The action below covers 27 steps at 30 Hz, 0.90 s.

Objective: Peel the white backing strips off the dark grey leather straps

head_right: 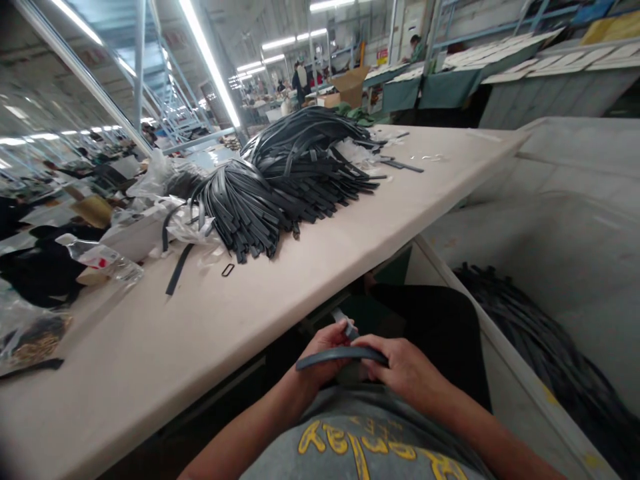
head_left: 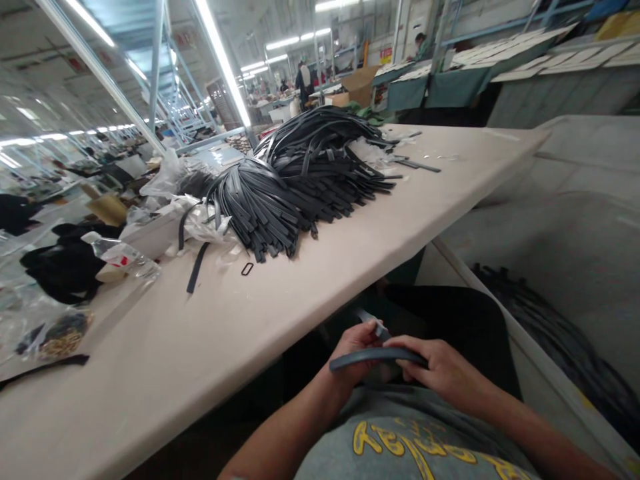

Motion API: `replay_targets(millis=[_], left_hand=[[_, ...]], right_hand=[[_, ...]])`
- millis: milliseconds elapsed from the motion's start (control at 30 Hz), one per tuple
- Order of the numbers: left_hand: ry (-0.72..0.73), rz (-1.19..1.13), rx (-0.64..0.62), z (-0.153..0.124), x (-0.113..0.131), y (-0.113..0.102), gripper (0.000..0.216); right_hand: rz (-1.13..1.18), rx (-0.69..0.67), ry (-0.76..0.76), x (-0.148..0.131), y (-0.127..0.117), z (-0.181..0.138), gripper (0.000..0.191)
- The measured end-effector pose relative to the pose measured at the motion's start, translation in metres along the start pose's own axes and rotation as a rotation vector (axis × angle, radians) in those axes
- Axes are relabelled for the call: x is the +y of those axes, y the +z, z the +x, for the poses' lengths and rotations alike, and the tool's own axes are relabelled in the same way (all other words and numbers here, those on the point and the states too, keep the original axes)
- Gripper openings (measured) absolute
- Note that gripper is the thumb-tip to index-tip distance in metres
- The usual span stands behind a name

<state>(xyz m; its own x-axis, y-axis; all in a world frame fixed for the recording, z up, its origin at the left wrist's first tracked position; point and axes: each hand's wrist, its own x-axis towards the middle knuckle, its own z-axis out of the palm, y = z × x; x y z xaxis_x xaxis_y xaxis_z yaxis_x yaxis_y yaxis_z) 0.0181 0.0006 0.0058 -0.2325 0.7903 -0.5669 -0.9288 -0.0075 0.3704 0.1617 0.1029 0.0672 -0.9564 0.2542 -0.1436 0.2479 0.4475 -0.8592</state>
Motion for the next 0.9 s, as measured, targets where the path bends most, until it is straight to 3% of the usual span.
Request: replay_targets(millis=[133, 200, 300, 500, 733, 833, 900], left_hand=[[-0.106, -0.030, 0.040, 0.003, 0.001, -0.006, 0.018], [-0.123, -0.032, 0.070, 0.003, 0.006, -0.009, 0.018], [-0.130, -0.035, 0.119, 0.003, 0.011, -0.009, 0.016], [-0.200, 0.024, 0.056, 0.010, -0.006, -0.001, 0.020], [-0.058, 0.278, -0.159, -0.004, -0.016, 0.015, 0.027], [-0.074, 0.257, -0.292, -0.001, -0.021, 0.023, 0.032], [-0.158, 0.163, -0.264, 0.013, -0.026, 0.028, 0.034]], right_hand=[[0.192, 0.062, -0.116, 0.005, -0.002, -0.005, 0.035], [0.223, 0.229, -0.116, 0.016, -0.006, -0.014, 0.039], [0.119, 0.460, -0.215, 0.030, -0.010, -0.022, 0.031], [-0.188, 0.324, -0.552, 0.026, -0.005, -0.017, 0.032], [-0.385, 0.426, -0.526, 0.037, -0.005, -0.006, 0.031], [-0.296, 0.486, -0.513, 0.035, -0.015, -0.014, 0.026], [-0.140, 0.468, -0.436, 0.028, -0.027, -0.030, 0.021]])
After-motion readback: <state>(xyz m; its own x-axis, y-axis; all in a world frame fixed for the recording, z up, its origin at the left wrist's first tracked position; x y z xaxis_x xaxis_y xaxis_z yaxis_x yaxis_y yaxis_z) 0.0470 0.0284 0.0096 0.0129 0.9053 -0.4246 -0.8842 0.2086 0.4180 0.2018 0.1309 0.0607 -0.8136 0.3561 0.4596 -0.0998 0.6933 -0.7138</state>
